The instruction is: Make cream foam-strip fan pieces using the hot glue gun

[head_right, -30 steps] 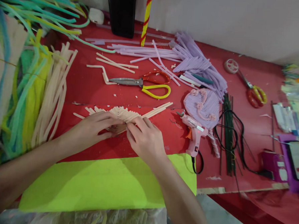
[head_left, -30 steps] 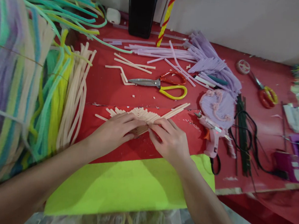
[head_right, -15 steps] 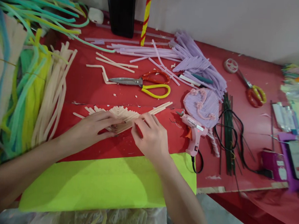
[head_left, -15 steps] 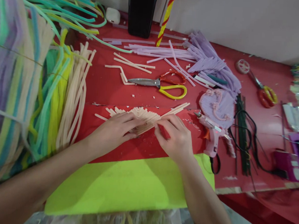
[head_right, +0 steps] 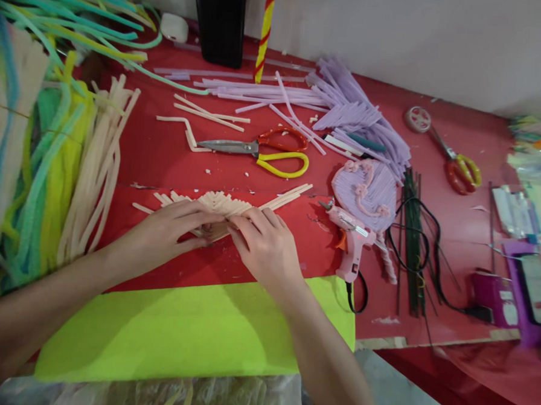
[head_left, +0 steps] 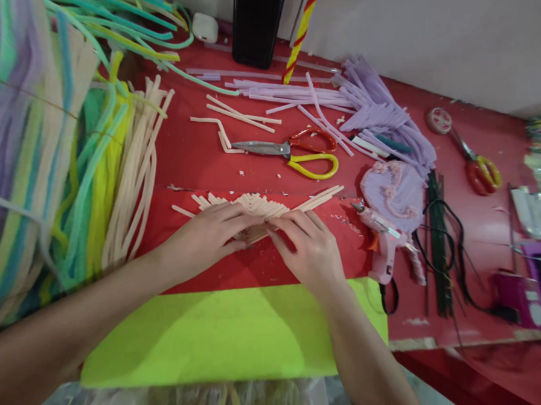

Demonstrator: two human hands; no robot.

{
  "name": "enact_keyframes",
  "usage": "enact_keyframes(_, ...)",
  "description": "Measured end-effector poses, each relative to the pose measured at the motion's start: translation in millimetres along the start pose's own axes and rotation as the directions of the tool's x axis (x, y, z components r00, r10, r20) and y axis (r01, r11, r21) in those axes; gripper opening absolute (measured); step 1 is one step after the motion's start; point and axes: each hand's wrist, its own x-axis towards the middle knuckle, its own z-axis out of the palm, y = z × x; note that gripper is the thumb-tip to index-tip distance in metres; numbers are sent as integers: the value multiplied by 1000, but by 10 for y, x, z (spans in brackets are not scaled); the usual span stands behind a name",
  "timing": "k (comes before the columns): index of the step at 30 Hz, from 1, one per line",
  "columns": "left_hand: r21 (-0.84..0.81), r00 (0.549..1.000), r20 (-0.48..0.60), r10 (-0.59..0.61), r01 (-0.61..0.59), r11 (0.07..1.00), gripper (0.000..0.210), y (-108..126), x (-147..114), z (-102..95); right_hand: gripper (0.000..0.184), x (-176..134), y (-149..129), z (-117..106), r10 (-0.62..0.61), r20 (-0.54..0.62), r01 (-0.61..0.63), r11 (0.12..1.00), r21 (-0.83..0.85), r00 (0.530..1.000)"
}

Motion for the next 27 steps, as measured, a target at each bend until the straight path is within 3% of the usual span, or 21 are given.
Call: enact_keyframes(27,-1,1000,14,-18,18,1000,35,-8,1,-1,14,4,-50,63,-33,0,32,984,-176,999)
